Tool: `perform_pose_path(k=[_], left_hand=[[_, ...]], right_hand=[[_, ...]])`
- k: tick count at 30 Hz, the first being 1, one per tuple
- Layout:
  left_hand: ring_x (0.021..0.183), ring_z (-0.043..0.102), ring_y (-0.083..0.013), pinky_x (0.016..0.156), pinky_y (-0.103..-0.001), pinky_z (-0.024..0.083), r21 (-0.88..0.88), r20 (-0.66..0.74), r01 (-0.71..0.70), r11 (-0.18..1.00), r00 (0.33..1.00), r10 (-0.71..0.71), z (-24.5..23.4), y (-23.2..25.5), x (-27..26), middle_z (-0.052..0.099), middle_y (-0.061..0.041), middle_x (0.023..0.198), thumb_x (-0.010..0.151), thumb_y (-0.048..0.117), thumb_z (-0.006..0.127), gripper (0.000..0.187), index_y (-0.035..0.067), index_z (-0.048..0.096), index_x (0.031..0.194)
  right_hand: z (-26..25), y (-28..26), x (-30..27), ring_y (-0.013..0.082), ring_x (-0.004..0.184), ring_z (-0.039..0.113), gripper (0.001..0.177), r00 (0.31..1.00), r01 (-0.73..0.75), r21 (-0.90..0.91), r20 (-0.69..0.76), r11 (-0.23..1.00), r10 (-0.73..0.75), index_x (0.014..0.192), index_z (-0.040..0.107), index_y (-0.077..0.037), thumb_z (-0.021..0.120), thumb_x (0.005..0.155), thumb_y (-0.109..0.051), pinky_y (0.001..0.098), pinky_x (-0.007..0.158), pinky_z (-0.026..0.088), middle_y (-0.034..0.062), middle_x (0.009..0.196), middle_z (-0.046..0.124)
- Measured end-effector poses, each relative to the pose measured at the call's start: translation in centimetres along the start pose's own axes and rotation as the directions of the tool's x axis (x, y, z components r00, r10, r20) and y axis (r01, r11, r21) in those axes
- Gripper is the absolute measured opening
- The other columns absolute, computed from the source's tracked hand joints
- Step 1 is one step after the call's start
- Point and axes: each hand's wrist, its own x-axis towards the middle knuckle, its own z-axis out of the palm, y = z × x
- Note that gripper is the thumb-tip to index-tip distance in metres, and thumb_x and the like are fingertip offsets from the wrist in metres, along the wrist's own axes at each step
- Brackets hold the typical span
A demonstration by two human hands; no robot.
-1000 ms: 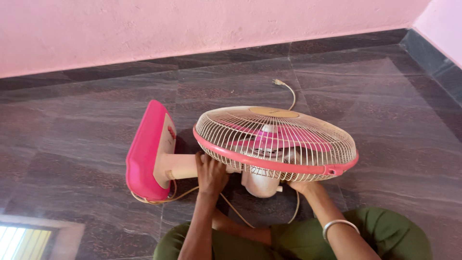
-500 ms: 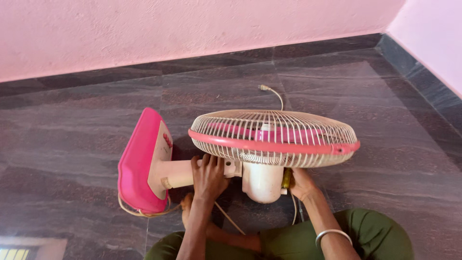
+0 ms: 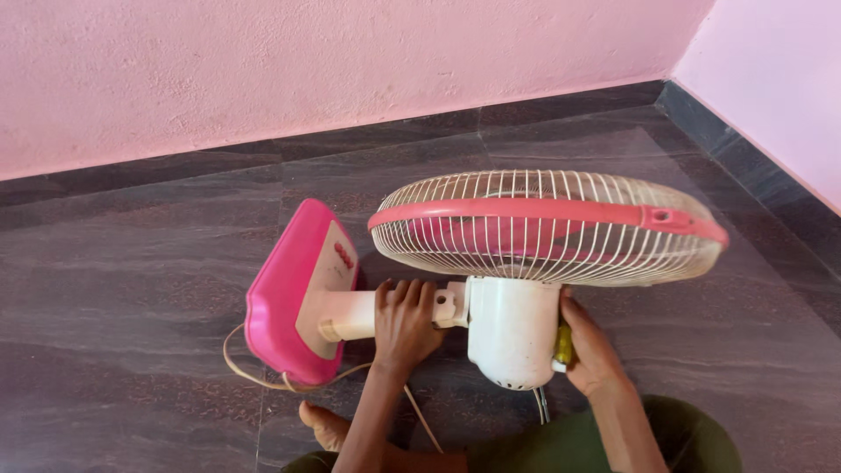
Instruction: The person sits on the floor and uses a yellow screwdriver to loosen and remove screws from the front grille of a pink and white electric fan. They then switch to a socket wrench to remove a nut from the grille, continuing to unscrew fasteners from the fan assembly.
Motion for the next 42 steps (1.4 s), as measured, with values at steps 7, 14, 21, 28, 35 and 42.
perform_pose_path(k=[7, 14, 21, 28, 35, 42], left_hand=[[0.088, 0.065, -0.0319, 0.086, -0.05, 0.046, -0.153, -0.095, -0.024, 0.988, 0.995, 0.01, -0.6, 1.3, 2.1, 0.067, -0.01, 0.089, 0.061, 0.021, 0.082, 0.039, 0.006, 0.063, 0.092], [0.089, 0.064, -0.0327, 0.085, -0.05, 0.046, -0.239, -0.139, 0.027, 0.971, 0.988, -0.061, -2.7, 2.3, 2.1, 0.067, -0.01, 0.089, 0.065, 0.03, 0.088, 0.044, 0.007, 0.065, 0.094], [0.091, 0.066, -0.0322, 0.083, -0.047, 0.046, -0.312, -0.188, 0.118, 0.943, 0.965, -0.183, -3.3, 2.4, 2.3, 0.069, -0.01, 0.093, 0.061, 0.026, 0.088, 0.05, 0.006, 0.066, 0.101], [0.09, 0.066, -0.0348, 0.087, -0.048, 0.049, -0.345, -0.201, 0.249, 0.905, 0.922, -0.33, -3.6, 0.7, 2.0, 0.069, -0.012, 0.093, 0.056, 0.024, 0.087, 0.053, 0.006, 0.068, 0.102], [0.092, 0.067, -0.0356, 0.081, -0.048, 0.051, -0.378, -0.255, 0.338, 0.862, 0.857, -0.448, -4.3, -1.2, 1.6, 0.071, -0.012, 0.098, 0.059, 0.027, 0.09, 0.056, 0.006, 0.068, 0.106], [0.087, 0.069, -0.0365, 0.075, -0.048, 0.054, -0.445, -0.284, 0.465, 0.765, 0.737, -0.613, -4.9, -2.6, 0.6, 0.071, -0.014, 0.095, 0.059, 0.025, 0.089, 0.054, 0.007, 0.068, 0.105]], right_hand=[[1.4, -5.5, -3.5, 0.019, 0.118, 0.061, 0.068, 0.996, 0.085, -0.099, -0.027, 0.991, -0.088, 0.147, 0.051, -0.004, 0.053, 0.097, -0.051, 0.0394, 0.095, 0.051, 0.0088, 0.134, 0.064], [4.5, -8.8, -6.8, 0.0163, 0.12, 0.063, 0.065, 0.991, 0.125, -0.226, -0.021, 0.966, -0.134, 0.146, 0.049, -0.004, 0.051, 0.097, -0.046, 0.0379, 0.1, 0.052, 0.0071, 0.134, 0.066], [8.7, -11.7, -8.0, 0.023, 0.114, 0.063, 0.061, 0.979, 0.185, -0.405, -0.001, 0.896, -0.203, 0.141, 0.052, 0.003, 0.047, 0.102, -0.044, 0.0419, 0.098, 0.052, 0.0141, 0.124, 0.068], [14.0, -13.2, -8.2, 0.0262, 0.115, 0.063, 0.06, 0.953, 0.301, -0.544, 0.146, 0.784, -0.265, 0.14, 0.053, 0.006, 0.043, 0.105, -0.041, 0.0379, 0.102, 0.05, 0.0212, 0.123, 0.069], [19.2, -13.6, -8.3, 0.0164, 0.109, 0.065, 0.052, 0.907, 0.417, -0.691, 0.275, 0.59, -0.319, 0.132, 0.06, 0.001, 0.041, 0.105, -0.039, 0.0319, 0.099, 0.045, 0.0114, 0.117, 0.07], [23.7, -13.0, -7.8, 0.0158, 0.081, 0.063, 0.038, 0.781, 0.623, -0.603, 0.501, 0.498, -0.372, 0.116, 0.063, -0.002, 0.044, 0.106, -0.034, 0.0344, 0.078, 0.051, 0.0079, 0.09, 0.072]])
